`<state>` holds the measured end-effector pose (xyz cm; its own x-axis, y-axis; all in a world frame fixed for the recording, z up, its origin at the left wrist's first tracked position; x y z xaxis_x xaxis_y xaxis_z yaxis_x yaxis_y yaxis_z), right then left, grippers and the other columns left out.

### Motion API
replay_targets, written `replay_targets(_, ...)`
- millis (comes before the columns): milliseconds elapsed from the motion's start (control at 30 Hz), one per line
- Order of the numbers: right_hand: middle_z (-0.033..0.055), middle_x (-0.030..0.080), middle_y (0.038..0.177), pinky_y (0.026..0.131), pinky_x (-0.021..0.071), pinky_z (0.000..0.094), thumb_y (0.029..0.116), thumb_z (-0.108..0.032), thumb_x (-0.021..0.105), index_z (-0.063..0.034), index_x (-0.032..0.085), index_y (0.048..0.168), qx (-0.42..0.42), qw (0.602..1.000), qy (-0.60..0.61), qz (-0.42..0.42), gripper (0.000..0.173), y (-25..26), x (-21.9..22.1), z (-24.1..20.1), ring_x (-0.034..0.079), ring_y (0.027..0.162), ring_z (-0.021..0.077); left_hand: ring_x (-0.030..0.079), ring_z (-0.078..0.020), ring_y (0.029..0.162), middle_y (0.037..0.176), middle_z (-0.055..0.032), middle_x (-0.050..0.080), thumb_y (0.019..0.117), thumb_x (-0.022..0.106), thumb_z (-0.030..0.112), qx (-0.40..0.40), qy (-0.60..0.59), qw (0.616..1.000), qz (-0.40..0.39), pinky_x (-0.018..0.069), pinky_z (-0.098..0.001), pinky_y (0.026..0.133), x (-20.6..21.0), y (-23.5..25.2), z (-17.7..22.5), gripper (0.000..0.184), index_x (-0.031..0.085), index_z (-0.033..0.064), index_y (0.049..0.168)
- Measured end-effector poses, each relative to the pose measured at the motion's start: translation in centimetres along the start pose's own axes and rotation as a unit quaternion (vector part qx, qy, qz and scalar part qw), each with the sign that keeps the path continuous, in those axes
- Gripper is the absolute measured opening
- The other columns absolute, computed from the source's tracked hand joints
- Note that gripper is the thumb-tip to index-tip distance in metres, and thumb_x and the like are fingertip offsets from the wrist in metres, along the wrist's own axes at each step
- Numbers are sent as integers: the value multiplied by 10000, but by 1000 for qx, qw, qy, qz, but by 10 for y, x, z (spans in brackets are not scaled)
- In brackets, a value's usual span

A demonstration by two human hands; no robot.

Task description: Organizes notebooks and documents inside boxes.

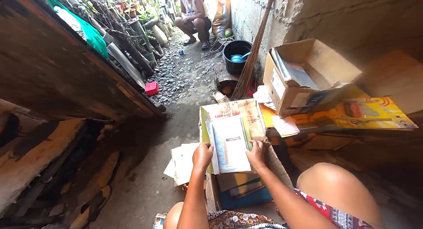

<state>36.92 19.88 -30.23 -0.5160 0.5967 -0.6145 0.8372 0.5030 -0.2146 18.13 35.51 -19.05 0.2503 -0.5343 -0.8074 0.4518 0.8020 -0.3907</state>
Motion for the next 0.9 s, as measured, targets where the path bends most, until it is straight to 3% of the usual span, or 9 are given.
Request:
replay_targets(100, 277, 438, 1511, 1152, 402, 507, 904, -98, 713, 5, 481, 1464, 75, 995, 48, -36, 615, 7, 3, 14, 446, 1407, 404, 695, -276, 944, 1020, -108, 725, 1055, 517, 344, 6, 5, 1000, -3, 534, -541, 847, 2, -1, 6, 313, 728, 125, 1126)
replay_targets(167, 281, 517, 1448, 1105, 449, 528, 970, -137, 663, 5, 424, 1495, 132, 980, 124, -81, 594, 11, 12, 26, 529, 1343, 389, 697, -274, 951, 1023, -103, 727, 1055, 514, 342, 10, 12, 1000, -5, 534, -545, 852, 3, -2, 10, 310, 728, 133, 1132)
replay_targets(300, 278, 611, 1307, 1033, 487, 554, 1004, -250, 651, 25, 466, 1443, 170, 958, 177, -149, 550, 8, 24, 38, 612, 1213, 381, 698, -280, 983, 1027, -101, 732, 1053, 510, 354, 18, 29, 999, -8, 532, -555, 869, 7, -3, 18, 317, 728, 142, 1141)
replay_targets(500, 271, 619, 1286, 1028, 488, 549, 984, -231, 688, 30, 506, 1406, 164, 957, 173, -166, 528, 8, 25, 43, 613, 1199, 375, 692, -291, 1049, 1091, -106, 732, 1053, 509, 355, 35, 41, 998, -13, 527, -566, 903, 15, -1, 26, 324, 724, 149, 1179)
replay_targets(567, 265, 626, 1271, 1014, 499, 543, 985, -222, 684, 26, 512, 1397, 166, 955, 184, -165, 511, 8, 26, 44, 623, 1182, 368, 689, -290, 1097, 1162, -98, 730, 1060, 498, 352, 42, 45, 998, -14, 524, -566, 937, 18, -4, 31, 337, 698, 186, 1274)
replay_targets(733, 271, 629, 1276, 1026, 497, 532, 1050, -354, 592, 37, 511, 1398, 159, 955, 194, -158, 530, 10, 29, 45, 632, 1184, 364, 678, -359, 1128, 1251, -154, 693, 1074, 463, 433, 84, 118, 989, -2, 528, -586, 937, 33, -25, 51, 522, 423, 297, 1576)
replay_targets(900, 273, 594, 1352, 1078, 455, 541, 1096, -508, 390, 46, 546, 1382, 144, 952, 228, -146, 643, 8, 25, 43, 583, 1268, 360, 678, -393, 1058, 1236, -211, 649, 1013, 542, 571, 94, 133, 986, -45, 556, -582, 868, 52, -47, 69, 774, 144, 390, 1651)
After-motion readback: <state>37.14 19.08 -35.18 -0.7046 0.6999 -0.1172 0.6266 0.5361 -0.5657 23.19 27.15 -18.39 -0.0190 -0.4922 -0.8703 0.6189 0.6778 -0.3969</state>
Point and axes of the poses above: each hand's wrist, its own y-axis towards the middle knuckle, its own x-axis out of the palm, z = x × y, the point moved 4 cm from there along y, towards the middle knuckle
